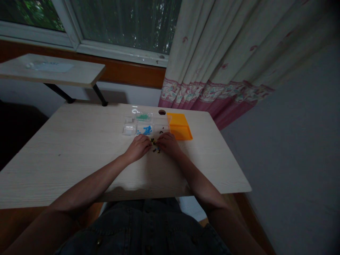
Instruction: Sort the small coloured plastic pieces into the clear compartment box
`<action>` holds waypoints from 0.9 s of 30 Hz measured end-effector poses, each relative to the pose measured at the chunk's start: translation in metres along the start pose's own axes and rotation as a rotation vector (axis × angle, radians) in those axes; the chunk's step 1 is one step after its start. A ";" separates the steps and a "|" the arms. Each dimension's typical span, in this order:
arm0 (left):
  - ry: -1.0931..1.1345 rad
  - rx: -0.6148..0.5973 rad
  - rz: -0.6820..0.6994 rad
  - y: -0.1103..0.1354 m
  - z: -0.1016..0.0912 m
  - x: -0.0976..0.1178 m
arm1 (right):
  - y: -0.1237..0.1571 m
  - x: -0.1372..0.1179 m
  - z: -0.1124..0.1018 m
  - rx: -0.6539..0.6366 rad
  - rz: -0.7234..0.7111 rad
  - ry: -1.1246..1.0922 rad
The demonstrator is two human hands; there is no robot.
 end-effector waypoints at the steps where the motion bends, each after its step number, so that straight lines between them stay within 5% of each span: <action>1: 0.015 0.025 -0.030 0.000 -0.003 -0.003 | 0.000 0.001 0.000 -0.005 0.006 -0.003; 8: -0.001 0.242 -0.193 -0.001 -0.030 -0.037 | -0.003 0.011 -0.002 0.055 0.046 -0.072; 13: -0.047 0.398 -0.347 -0.001 -0.048 -0.061 | -0.004 0.026 -0.022 0.291 0.184 -0.022; 17: -0.057 0.418 -0.391 -0.002 -0.044 -0.070 | -0.002 0.037 -0.036 0.446 0.333 0.046; 27: -0.064 0.391 -0.368 0.000 -0.036 -0.070 | 0.004 0.050 -0.023 0.356 0.418 0.097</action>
Point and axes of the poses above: each hand's wrist, its own y-axis away from the middle knuckle, its own z-axis out of the palm, x = y × z, the point moved 7 cm from there along -y, towards the middle knuckle, and after that the axes turned 1 degree about -y, right-handed, at the moved point
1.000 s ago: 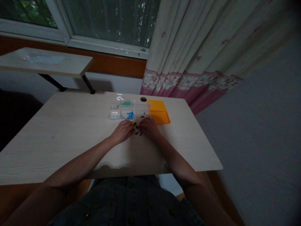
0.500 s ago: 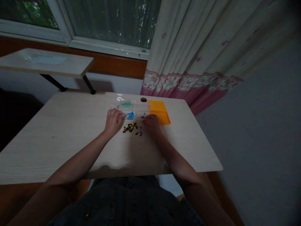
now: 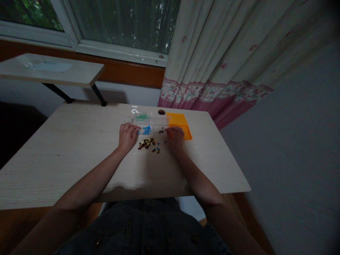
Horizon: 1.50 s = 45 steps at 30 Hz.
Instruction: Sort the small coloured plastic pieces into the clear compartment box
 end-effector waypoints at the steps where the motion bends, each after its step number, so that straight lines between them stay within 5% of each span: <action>1: 0.005 -0.001 0.006 0.000 -0.001 0.001 | 0.001 0.000 -0.001 -0.003 -0.003 -0.014; 8: 0.027 -0.054 0.076 0.002 -0.001 0.012 | 0.007 -0.005 -0.007 0.025 -0.058 -0.076; 21: 0.111 -0.391 0.400 0.033 0.019 0.068 | 0.010 -0.016 -0.005 -0.026 -0.152 -0.065; 45: 0.127 -0.458 0.522 0.039 0.028 0.068 | 0.011 -0.018 0.002 -0.102 -0.174 -0.074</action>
Point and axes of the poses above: each hand's wrist, its own y-axis away from the middle knuckle, its own z-axis out of the palm, x = y × z, the point moved 7 cm from there along -y, towards the middle knuckle, and after that the axes turned 1 degree about -y, right-handed, at the moved point
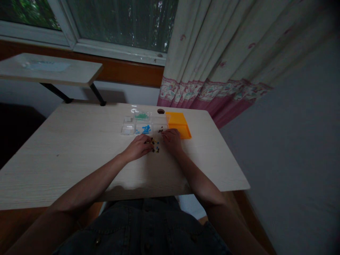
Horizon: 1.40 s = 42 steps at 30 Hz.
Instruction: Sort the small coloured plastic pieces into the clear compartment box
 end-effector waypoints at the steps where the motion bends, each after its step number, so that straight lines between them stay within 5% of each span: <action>1: 0.001 -0.003 0.002 0.000 0.000 0.001 | 0.000 0.000 0.000 -0.001 0.000 -0.003; 14: -0.053 -0.025 -0.021 -0.002 0.004 0.005 | 0.000 -0.004 0.002 -0.046 -0.028 0.012; 25: -0.009 0.274 -0.262 0.005 -0.023 -0.023 | 0.007 -0.034 0.013 -0.235 -0.264 -0.049; 32: 0.025 0.302 -0.324 0.009 -0.024 -0.031 | 0.009 -0.041 0.020 -0.275 -0.268 -0.001; 37: -0.007 0.356 -0.340 0.008 -0.030 -0.037 | 0.007 -0.037 0.015 -0.233 -0.263 -0.017; 42: -0.094 0.496 -0.433 0.008 -0.053 -0.053 | -0.010 -0.011 -0.013 0.078 -0.007 0.072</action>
Point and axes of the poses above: each hand's wrist, its own y-axis away from the middle knuckle, its own z-axis out of the palm, x = y × z, the point moved 7 cm from there along -y, towards the middle knuckle, and after that the axes turned 1 degree about -y, right-handed, at the moved point
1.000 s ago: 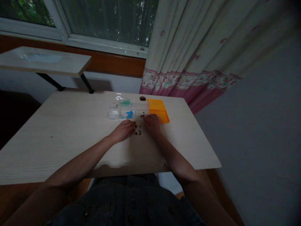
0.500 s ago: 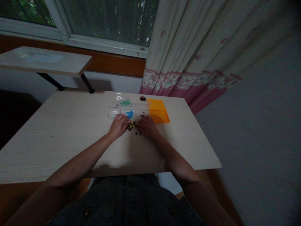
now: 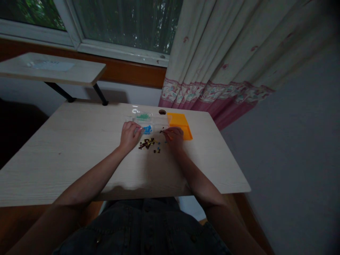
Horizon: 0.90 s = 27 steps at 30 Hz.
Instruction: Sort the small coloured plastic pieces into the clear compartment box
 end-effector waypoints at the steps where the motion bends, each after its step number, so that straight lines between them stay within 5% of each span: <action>1: -0.005 0.029 -0.018 -0.002 -0.003 -0.003 | -0.002 0.005 -0.003 0.050 0.054 0.020; 6: -0.012 0.063 -0.095 -0.002 -0.004 -0.018 | -0.003 0.018 0.002 0.073 0.158 0.029; 17: -0.040 0.026 -0.088 0.000 0.002 -0.021 | 0.007 0.014 0.004 0.041 0.107 0.029; 22: 0.007 -0.054 0.017 0.007 0.005 -0.005 | 0.009 0.016 -0.001 0.064 0.112 -0.006; 27: 0.082 -0.258 0.227 0.022 0.019 0.030 | 0.010 0.019 0.003 0.036 0.111 -0.030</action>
Point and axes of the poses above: each hand's wrist, its own y-axis away from the middle knuckle, its own z-axis out of the palm, x = y × z, the point moved 7 cm from there along -y, towards the middle knuckle, and after that the axes turned 1 degree about -y, right-handed, at the moved point
